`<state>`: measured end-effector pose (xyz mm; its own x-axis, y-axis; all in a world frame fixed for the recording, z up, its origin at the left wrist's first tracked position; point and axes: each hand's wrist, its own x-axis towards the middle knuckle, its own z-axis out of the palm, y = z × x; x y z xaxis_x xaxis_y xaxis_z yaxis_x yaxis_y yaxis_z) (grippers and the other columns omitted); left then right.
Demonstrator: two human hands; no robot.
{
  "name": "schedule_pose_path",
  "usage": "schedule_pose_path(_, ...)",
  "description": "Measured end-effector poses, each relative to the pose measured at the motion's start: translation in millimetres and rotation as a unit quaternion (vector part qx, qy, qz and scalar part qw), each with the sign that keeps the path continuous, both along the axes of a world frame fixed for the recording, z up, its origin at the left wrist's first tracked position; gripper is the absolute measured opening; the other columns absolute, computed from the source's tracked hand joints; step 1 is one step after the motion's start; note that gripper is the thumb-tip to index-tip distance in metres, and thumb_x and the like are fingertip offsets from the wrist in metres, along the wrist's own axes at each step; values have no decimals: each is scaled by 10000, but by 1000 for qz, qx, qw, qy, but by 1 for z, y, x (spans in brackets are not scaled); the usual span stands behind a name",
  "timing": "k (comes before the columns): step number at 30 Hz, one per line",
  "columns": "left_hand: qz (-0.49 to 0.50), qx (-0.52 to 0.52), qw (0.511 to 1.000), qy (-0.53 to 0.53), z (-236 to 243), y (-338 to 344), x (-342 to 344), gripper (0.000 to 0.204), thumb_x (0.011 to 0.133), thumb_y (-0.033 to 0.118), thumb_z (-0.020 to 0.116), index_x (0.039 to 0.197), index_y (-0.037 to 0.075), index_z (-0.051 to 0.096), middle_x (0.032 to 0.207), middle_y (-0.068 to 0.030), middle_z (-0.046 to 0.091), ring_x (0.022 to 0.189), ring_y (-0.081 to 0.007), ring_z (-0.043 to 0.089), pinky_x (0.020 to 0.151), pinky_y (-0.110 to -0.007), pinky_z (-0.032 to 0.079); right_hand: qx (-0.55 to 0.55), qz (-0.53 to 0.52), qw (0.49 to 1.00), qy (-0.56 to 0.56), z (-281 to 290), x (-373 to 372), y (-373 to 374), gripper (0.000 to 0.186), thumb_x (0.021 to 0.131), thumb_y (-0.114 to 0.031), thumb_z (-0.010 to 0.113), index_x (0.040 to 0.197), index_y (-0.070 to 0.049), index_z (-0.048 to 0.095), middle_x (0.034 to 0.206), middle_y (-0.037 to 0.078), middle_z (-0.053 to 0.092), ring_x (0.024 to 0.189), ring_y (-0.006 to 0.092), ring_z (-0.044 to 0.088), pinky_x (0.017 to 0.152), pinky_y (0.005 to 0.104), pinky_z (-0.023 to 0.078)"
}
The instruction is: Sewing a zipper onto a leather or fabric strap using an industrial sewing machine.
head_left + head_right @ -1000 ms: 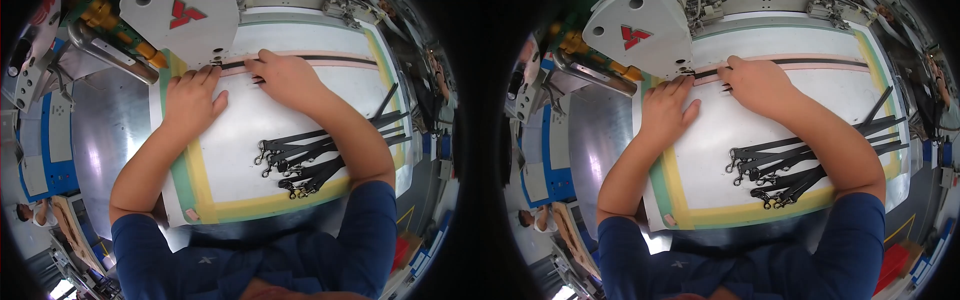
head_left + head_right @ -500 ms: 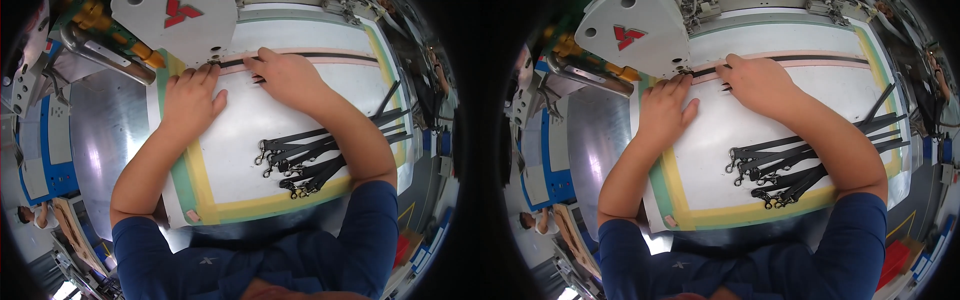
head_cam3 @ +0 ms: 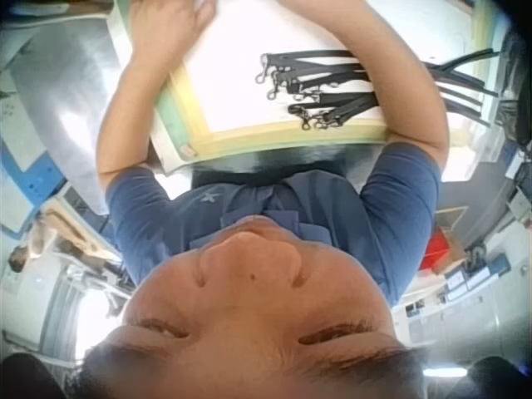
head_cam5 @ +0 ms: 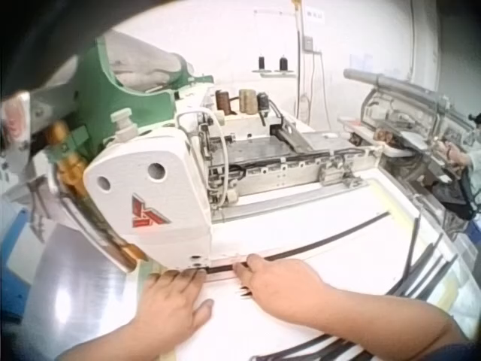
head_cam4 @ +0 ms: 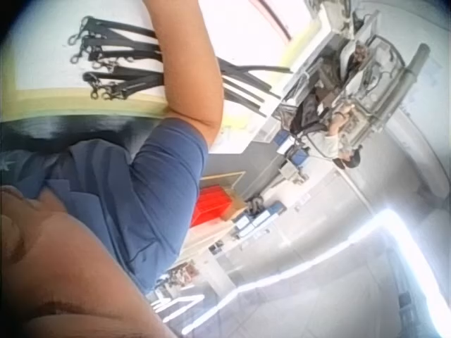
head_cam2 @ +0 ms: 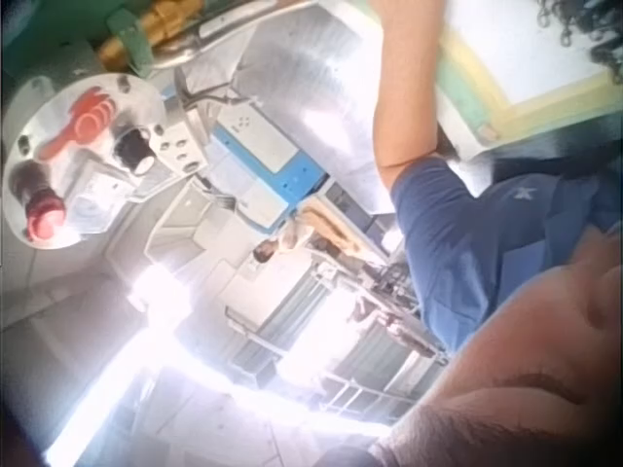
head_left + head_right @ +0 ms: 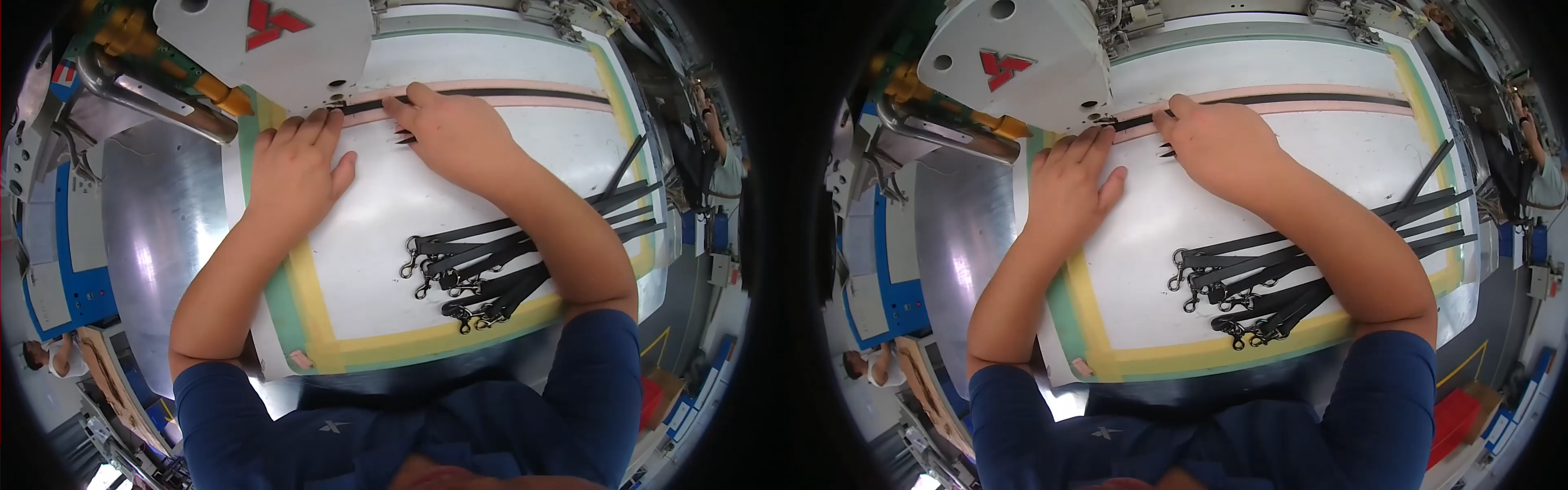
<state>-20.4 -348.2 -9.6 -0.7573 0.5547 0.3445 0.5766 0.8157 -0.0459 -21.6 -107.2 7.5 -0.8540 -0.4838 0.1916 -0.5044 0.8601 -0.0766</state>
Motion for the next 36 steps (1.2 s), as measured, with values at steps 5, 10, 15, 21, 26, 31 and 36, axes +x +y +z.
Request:
schedule_pose_path(5, -5, 17, 1000, 24, -2, -1, 0, 529, 872, 340, 715, 1322, 71, 645, 1276, -46, 673, 1121, -231, 629, 941, -425, 458, 42, -30, 998, -34, 1, -1, -2, 532, 869, -168, 713, 1388, -102, 615, 1135, 102, 616, 878, 291, 707, 737, 410, 580)
schedule_pose_path(10, 0, 16, 1000, -12, -2, -3, 2, 527, 918, 332, 685, 1370, 68, 617, 1360, -74, 645, 1191, -266, 607, 1002, -442, 448, 31, -10, 999, -8, 1, 0, -4, 499, 864, -120, 676, 1356, -58, 629, 1103, 113, 630, 841, 289, 715, 707, 398, 587)
schedule_pose_path(15, 11, 10, 1000, -12, -3, -1, 1, 527, 910, 335, 688, 1360, 67, 623, 1343, -74, 651, 1184, -259, 608, 997, -435, 448, 31, 3, 999, 5, 4, 3, -6, 452, 874, -66, 619, 1322, -5, 639, 1090, 131, 641, 802, 293, 720, 682, 394, 597)
schedule_pose_path(21, 9, 22, 1000, -5, -4, 0, 2, 519, 901, 336, 695, 1341, 68, 633, 1319, -77, 659, 1162, -255, 616, 992, -441, 450, 49, -9, 999, -3, 6, 5, -11, 434, 901, -71, 569, 1325, 0, 630, 1096, 146, 642, 780, 312, 725, 671, 412, 606)
schedule_pose_path(26, 7, 23, 1000, 10, -3, 2, 5, 511, 902, 330, 695, 1334, 62, 637, 1304, -77, 663, 1159, -251, 617, 997, -434, 449, 58, -7, 998, 15, 5, 4, -11, 446, 887, -56, 578, 1325, 14, 622, 1096, 151, 641, 755, 309, 726, 651, 403, 608)
schedule_pose_path(31, -1, 21, 999, 27, -4, 5, 6, 488, 917, 312, 679, 1325, 45, 643, 1280, -89, 670, 1160, -251, 617, 1002, -420, 448, 69, -17, 997, -7, 3, 4, -10, 495, 872, -123, 656, 1356, -39, 603, 1150, 157, 641, 819, 323, 731, 686, 433, 602)
schedule_pose_path(36, 19, 9, 1000, -7, -1, 11, 9, 494, 918, 302, 671, 1338, 44, 640, 1276, -110, 669, 1162, -255, 616, 998, -423, 449, 60, -11, 998, -5, 2, 6, -10, 474, 893, -109, 620, 1360, -37, 598, 1155, 163, 643, 825, 324, 735, 688, 437, 603)
